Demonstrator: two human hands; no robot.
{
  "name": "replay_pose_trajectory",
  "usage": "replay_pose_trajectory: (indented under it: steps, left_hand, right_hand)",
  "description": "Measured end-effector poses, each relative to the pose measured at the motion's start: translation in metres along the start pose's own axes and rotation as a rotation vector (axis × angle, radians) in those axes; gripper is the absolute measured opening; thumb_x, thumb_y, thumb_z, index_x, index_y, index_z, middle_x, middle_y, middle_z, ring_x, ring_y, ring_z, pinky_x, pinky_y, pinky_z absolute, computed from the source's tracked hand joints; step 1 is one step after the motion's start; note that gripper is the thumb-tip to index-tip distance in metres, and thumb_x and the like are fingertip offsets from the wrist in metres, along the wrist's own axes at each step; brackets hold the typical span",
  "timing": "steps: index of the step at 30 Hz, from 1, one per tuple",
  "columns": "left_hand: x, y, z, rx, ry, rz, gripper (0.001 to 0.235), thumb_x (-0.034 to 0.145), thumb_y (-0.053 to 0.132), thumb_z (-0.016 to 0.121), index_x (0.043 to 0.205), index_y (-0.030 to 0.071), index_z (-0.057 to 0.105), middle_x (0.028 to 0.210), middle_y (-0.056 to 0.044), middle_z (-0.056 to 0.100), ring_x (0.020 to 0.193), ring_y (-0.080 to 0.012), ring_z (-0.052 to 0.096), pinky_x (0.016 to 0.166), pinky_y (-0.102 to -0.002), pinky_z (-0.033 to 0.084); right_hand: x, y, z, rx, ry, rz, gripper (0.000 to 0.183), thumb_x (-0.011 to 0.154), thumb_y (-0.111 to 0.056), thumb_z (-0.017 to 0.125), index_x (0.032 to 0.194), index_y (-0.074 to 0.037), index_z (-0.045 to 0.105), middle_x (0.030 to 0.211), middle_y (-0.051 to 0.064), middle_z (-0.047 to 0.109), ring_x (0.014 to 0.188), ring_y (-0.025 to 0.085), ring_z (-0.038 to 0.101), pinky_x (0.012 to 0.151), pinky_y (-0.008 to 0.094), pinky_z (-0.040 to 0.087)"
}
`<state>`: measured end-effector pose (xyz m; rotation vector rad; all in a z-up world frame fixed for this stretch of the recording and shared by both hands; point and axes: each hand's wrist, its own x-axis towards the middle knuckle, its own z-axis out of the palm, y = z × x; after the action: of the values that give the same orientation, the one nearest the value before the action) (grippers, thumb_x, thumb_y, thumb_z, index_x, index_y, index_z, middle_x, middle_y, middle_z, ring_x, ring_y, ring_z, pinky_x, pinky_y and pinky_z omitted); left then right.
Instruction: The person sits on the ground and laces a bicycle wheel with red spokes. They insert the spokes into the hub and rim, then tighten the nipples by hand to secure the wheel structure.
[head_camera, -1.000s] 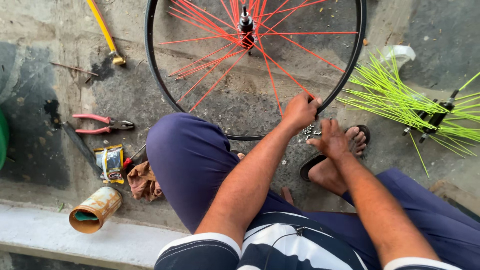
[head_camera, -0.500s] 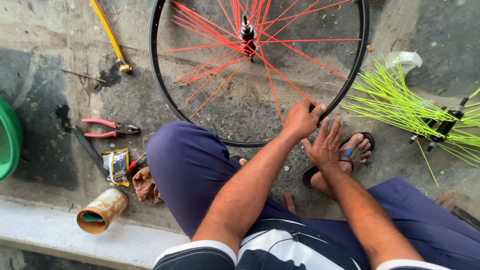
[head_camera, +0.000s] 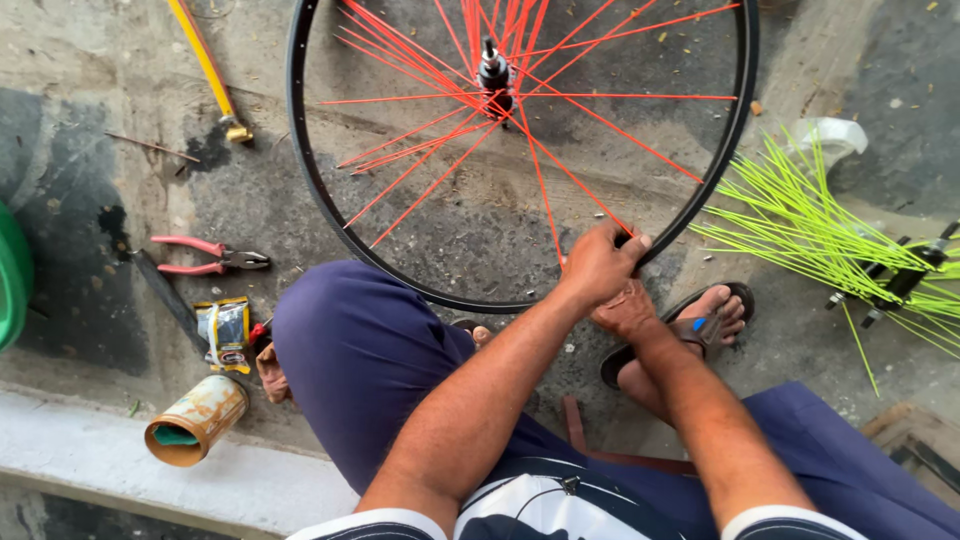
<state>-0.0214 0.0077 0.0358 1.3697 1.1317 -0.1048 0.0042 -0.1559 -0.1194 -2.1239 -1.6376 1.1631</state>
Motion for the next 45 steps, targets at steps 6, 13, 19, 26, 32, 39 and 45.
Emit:
replay_pose_trajectory:
  steps: [6, 13, 19, 26, 32, 39, 45]
  left_hand:
    - [0.004, -0.002, 0.002, 0.005, 0.014, 0.106, 0.031, 0.093, 0.030, 0.071, 0.102, 0.001, 0.072, 0.083, -0.014, 0.075, 0.072, -0.0240, 0.074, 0.069, -0.040, 0.057]
    - [0.001, 0.006, -0.001, -0.167, -0.042, -0.044, 0.027, 0.095, 0.026, 0.069, 0.099, -0.001, 0.070, 0.075, -0.008, 0.072, 0.062, -0.0163, 0.068, 0.058, -0.034, 0.054]
    - [0.003, 0.009, -0.001, -0.265, -0.087, -0.086, 0.026, 0.096, 0.024, 0.067, 0.100, -0.002, 0.069, 0.078, -0.007, 0.070, 0.062, -0.0142, 0.066, 0.056, -0.032, 0.054]
    - [0.005, 0.010, -0.003, -0.290, -0.094, -0.096, 0.025, 0.095, 0.021, 0.068, 0.106, 0.000, 0.068, 0.080, -0.007, 0.070, 0.063, -0.0153, 0.066, 0.055, -0.033, 0.052]
    - [0.014, -0.010, 0.001, -0.417, -0.176, -0.097, 0.020, 0.094, 0.017, 0.066, 0.109, 0.004, 0.068, 0.083, -0.004, 0.069, 0.065, -0.0154, 0.067, 0.056, -0.033, 0.053]
    - [0.004, 0.004, -0.001, -0.016, -0.041, -0.017, 0.029, 0.099, 0.027, 0.066, 0.096, -0.002, 0.069, 0.074, -0.011, 0.072, 0.061, -0.0173, 0.071, 0.057, -0.035, 0.053]
    - [0.019, -0.009, 0.005, -0.085, -0.092, -0.008, 0.032, 0.098, 0.032, 0.062, 0.094, 0.001, 0.070, 0.077, -0.014, 0.073, 0.065, -0.0258, 0.071, 0.060, -0.043, 0.055]
  right_hand:
    - [-0.026, 0.012, -0.049, -0.252, 0.119, -0.524, 0.022, 0.080, -0.016, 0.063, 0.099, -0.011, 0.072, 0.107, 0.004, 0.067, 0.107, 0.025, 0.065, 0.090, 0.039, 0.056]
    - [-0.037, -0.035, -0.092, -0.385, 0.291, -0.497, 0.028, 0.079, -0.012, 0.063, 0.103, 0.000, 0.071, 0.105, 0.011, 0.065, 0.098, 0.026, 0.064, 0.072, 0.032, 0.059]
    - [-0.034, -0.036, -0.075, -0.367, 0.226, -0.362, 0.019, 0.081, -0.010, 0.064, 0.098, -0.004, 0.070, 0.097, 0.010, 0.062, 0.096, 0.027, 0.064, 0.074, 0.034, 0.061]
    - [-0.012, -0.033, -0.045, -0.038, 0.264, -0.028, 0.019, 0.075, -0.006, 0.070, 0.093, -0.011, 0.072, 0.097, 0.012, 0.071, 0.093, 0.033, 0.067, 0.071, 0.043, 0.057]
    - [-0.035, -0.002, -0.076, 1.292, -0.008, 0.422, 0.008, 0.086, 0.003, 0.073, 0.093, 0.000, 0.071, 0.084, 0.010, 0.068, 0.075, 0.021, 0.064, 0.066, 0.035, 0.051]
    - [-0.049, -0.007, -0.108, 1.933, 0.130, 0.222, 0.013, 0.083, -0.003, 0.066, 0.096, -0.006, 0.067, 0.090, 0.005, 0.071, 0.080, 0.016, 0.066, 0.070, 0.028, 0.053]
    - [-0.022, 0.000, -0.077, 1.736, 0.117, 0.583, 0.022, 0.097, -0.026, 0.056, 0.086, -0.009, 0.065, 0.071, 0.006, 0.067, 0.052, 0.013, 0.053, 0.040, 0.024, 0.030]
